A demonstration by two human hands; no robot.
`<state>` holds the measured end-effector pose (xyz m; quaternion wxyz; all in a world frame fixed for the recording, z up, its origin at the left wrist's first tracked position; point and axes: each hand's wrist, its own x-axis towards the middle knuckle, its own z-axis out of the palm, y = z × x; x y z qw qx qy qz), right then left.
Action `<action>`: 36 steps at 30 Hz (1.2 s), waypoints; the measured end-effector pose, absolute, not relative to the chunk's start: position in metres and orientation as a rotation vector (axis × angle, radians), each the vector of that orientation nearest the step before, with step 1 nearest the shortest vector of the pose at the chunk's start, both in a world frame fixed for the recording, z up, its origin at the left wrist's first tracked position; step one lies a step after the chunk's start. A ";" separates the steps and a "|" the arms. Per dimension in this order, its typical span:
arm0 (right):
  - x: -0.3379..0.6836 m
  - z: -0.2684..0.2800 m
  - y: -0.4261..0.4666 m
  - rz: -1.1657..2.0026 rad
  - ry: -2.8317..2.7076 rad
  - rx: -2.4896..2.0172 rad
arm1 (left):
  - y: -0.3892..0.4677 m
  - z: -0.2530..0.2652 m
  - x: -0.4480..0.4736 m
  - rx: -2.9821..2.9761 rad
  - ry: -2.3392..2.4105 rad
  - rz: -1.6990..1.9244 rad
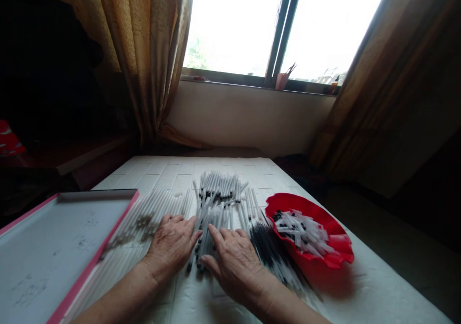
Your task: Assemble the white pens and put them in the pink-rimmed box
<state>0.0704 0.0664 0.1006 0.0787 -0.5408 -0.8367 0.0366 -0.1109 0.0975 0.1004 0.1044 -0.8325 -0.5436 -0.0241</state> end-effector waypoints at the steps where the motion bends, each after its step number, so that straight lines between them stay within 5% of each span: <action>1: 0.076 0.102 0.067 0.109 -2.497 -1.619 | 0.096 0.099 -0.111 -2.461 -1.612 -0.082; 14: 0.132 0.099 0.087 0.001 -2.453 -1.776 | 0.084 0.103 -0.095 -2.501 -1.678 -0.051; 36: 0.160 0.077 0.039 -0.031 -2.636 -1.298 | 0.067 0.101 -0.090 -2.514 -1.700 0.037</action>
